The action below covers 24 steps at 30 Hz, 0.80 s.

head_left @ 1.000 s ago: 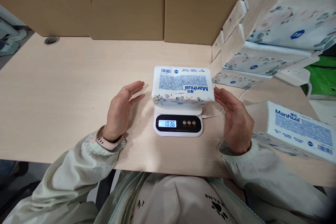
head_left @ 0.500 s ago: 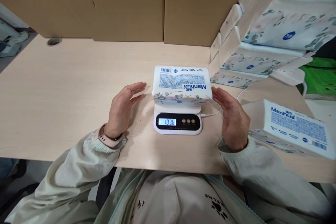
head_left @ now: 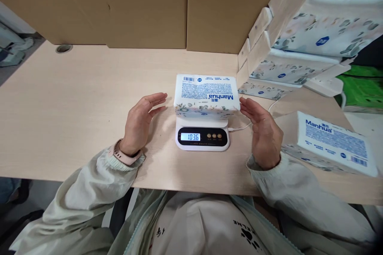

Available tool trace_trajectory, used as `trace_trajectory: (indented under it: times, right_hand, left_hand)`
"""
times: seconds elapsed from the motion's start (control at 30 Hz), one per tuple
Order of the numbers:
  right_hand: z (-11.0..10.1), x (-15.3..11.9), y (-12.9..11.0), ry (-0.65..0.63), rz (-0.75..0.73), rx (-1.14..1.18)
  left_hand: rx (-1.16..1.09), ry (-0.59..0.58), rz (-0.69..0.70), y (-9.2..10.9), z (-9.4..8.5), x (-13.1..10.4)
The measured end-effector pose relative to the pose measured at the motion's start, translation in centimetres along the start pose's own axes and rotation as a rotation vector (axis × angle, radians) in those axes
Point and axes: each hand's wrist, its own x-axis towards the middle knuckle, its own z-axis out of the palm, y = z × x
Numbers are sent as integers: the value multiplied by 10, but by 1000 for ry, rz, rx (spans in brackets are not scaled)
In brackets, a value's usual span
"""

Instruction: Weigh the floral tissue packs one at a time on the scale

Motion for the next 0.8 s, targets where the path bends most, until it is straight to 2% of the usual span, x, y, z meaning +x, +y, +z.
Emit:
trace_trajectory:
  times: [0.3,0.47,0.6,0.7,0.8]
  right_hand:
    - [0,1,-4,16,69,-55]
    - [-1,6,-2,93,70,-120]
    - [3,15,-2,116,139,-157]
    - [10,20,-11,35,204,-121]
    - [24,23,-28,-123,263,-87]
  left_hand:
    - [9,-38,31,1,3,-2]
    - [-1,-53,43,3,6,-2]
    - [-56,-59,39,-2,13,2]
    - [-84,-124,19,-5,20,3]
    - [-63,-164,63,-1,20,1]
